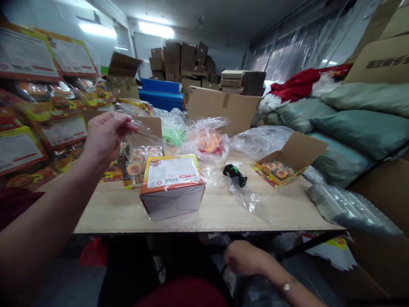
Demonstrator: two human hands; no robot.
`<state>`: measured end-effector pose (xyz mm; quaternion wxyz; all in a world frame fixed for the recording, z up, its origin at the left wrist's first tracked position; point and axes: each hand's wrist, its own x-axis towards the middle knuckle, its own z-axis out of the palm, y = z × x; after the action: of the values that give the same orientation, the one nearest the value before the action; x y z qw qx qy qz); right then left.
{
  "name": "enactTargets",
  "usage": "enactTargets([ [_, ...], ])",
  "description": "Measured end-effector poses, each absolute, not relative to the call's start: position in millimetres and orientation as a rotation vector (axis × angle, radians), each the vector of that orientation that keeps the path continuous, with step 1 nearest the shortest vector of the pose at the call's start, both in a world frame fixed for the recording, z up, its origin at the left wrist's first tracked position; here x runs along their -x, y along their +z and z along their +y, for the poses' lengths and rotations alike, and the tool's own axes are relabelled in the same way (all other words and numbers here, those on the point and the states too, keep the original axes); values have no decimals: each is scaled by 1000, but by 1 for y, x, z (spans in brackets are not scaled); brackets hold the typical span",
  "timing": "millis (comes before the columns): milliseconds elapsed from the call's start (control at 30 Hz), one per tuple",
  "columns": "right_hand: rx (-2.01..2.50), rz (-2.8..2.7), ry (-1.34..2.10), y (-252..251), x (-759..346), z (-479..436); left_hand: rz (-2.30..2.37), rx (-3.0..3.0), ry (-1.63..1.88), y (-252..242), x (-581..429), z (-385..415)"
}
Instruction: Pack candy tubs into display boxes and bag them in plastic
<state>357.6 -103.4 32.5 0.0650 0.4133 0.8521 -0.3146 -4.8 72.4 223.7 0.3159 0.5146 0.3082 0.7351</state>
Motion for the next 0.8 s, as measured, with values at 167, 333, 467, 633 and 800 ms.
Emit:
enactTargets([
  [167,-1407,2767,-868,25,-291,-91,842,-1298,1920,230,8,64],
  [333,-1650,3504,801,57,-269,-73,905,-1346,1876,232,6,51],
  [467,-1533,3438,1047,82,-276,-31,947,-1294,1879,231,6,45],
  [633,-2038,3666,524,131,-303,21,991,-1307,1881,229,17,55],
  [800,-2606,3753,-35,196,-327,84,1053,-1373,1921,244,13,87],
])
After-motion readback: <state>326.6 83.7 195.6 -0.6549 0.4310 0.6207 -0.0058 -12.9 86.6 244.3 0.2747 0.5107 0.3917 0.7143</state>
